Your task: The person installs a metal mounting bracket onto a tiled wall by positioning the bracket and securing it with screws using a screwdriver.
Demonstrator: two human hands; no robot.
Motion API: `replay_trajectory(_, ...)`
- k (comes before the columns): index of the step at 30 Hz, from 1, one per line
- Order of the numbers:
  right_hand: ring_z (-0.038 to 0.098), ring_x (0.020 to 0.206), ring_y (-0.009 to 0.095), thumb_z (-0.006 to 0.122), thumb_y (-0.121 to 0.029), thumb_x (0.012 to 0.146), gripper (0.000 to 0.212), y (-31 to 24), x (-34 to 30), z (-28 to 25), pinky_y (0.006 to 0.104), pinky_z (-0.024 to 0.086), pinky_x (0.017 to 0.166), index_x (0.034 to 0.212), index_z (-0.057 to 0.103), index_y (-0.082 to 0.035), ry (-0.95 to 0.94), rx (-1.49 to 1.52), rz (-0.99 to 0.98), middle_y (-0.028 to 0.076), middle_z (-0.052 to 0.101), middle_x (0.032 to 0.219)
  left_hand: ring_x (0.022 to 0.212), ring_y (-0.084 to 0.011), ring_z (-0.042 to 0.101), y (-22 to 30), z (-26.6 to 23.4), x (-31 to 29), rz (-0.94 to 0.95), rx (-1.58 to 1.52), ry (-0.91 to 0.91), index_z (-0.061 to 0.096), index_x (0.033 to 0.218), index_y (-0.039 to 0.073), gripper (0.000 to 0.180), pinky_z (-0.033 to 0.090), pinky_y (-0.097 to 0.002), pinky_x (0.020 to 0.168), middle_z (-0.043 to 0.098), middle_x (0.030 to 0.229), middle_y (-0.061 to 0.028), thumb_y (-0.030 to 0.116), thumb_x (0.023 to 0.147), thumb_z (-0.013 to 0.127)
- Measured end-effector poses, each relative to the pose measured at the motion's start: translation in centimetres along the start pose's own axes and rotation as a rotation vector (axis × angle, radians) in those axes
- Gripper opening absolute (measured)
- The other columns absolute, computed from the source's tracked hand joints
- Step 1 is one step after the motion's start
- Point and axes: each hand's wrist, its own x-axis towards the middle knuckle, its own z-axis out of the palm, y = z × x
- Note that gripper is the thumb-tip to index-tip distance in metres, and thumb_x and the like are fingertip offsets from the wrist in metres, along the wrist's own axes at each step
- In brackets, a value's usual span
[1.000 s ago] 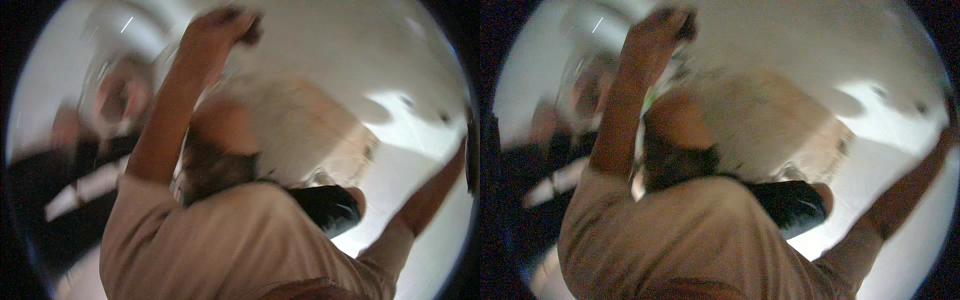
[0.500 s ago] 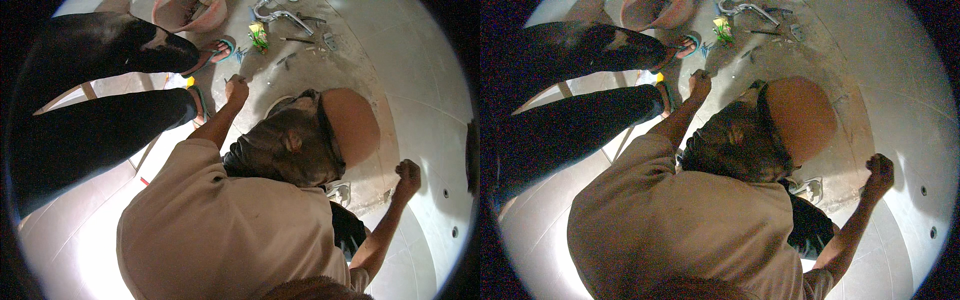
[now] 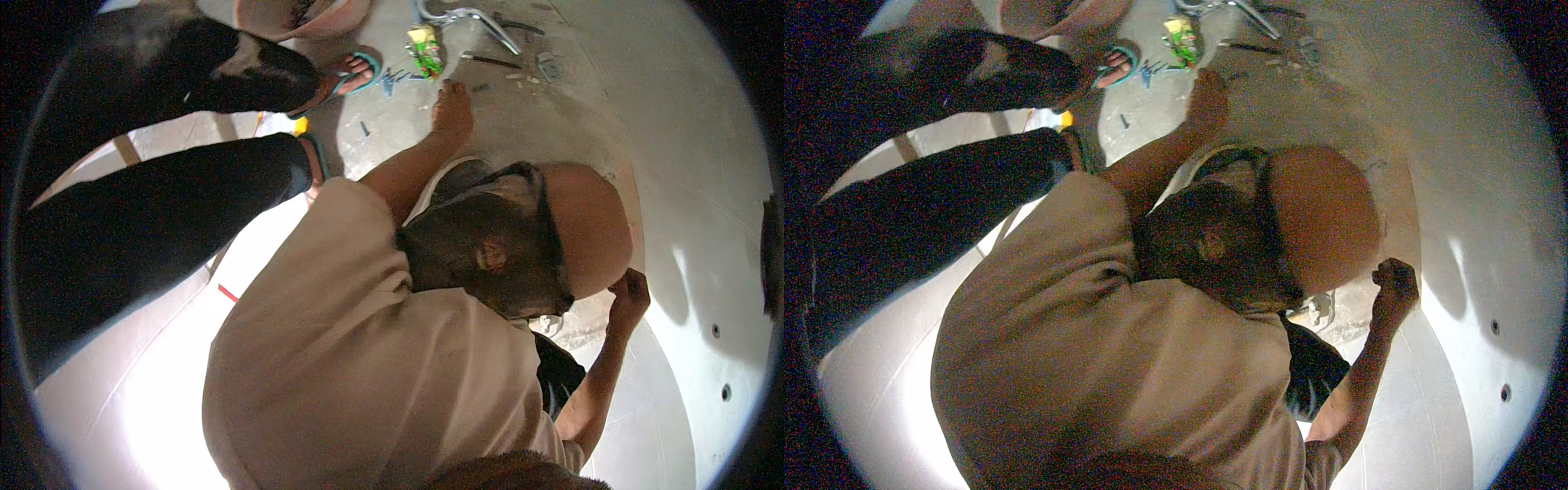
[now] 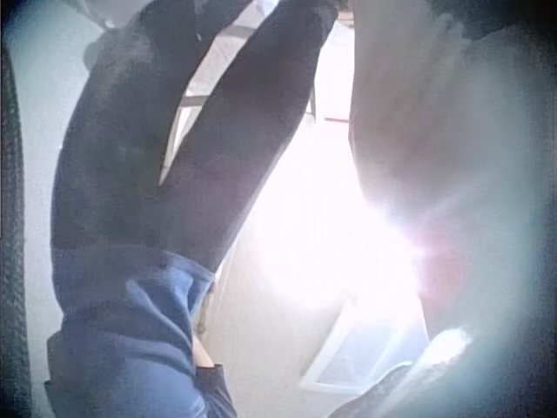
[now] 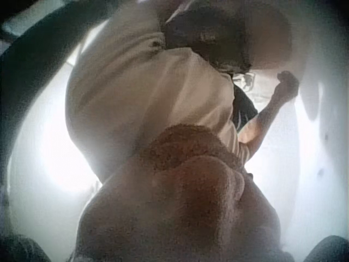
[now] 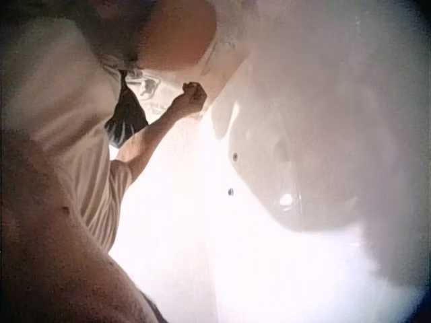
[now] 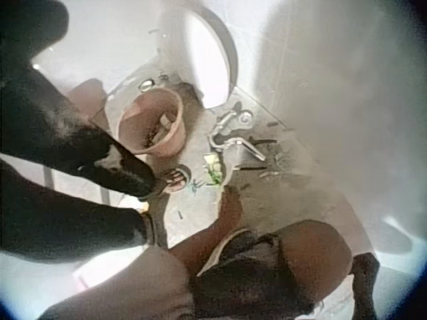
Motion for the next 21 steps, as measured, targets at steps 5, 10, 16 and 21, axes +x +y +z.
replay_trajectory(5,0.067,0.070,0.018,0.068,-0.012,0.092,0.015,-1.0,0.7,1.9,0.0297,0.055,0.066,0.097,0.066,0.001,-0.059,0.033,-0.005,0.010,0.069,0.083,0.111,-0.0353,0.055,-3.3,-0.7,-0.3,0.219,0.303,0.026,0.062,0.113,-0.005,0.031,0.050,-0.0394,0.098,0.056,0.118,-0.0220,0.013,0.088,0.060)
replay_trajectory(10,0.066,0.069,0.017,0.066,-0.014,0.092,0.016,-0.5,0.6,4.3,0.0295,0.055,0.065,0.096,0.065,0.001,-0.102,0.110,-0.010,0.008,0.068,0.082,0.106,-0.0364,0.058,-3.5,-1.8,1.1,0.177,0.031,0.099,0.060,0.114,-0.006,0.030,0.052,-0.0419,0.095,0.056,0.116,-0.0227,0.010,0.088,0.059)
replay_trajectory(16,0.063,0.070,0.018,0.060,-0.009,0.093,0.010,5.3,-0.4,3.9,0.0332,0.055,0.065,0.095,0.063,0.001,-0.059,0.128,0.028,0.009,0.065,0.081,0.120,-0.0390,0.056,1.6,-4.9,3.3,0.299,-0.281,-0.144,0.050,0.130,-0.007,0.043,0.050,-0.0488,0.098,0.053,0.132,-0.0274,0.009,0.091,0.054)
replay_trajectory(21,0.069,0.078,0.031,0.066,-0.011,0.088,0.017,2.9,2.0,4.2,0.0437,0.055,0.074,0.097,0.068,0.003,-0.106,-0.328,-0.105,0.019,0.071,0.089,0.116,-0.0378,0.057,2.5,-0.4,6.5,0.382,-0.185,-0.119,0.051,0.130,-0.004,0.040,0.050,-0.0484,0.096,0.054,0.129,-0.0260,0.011,0.093,0.053)
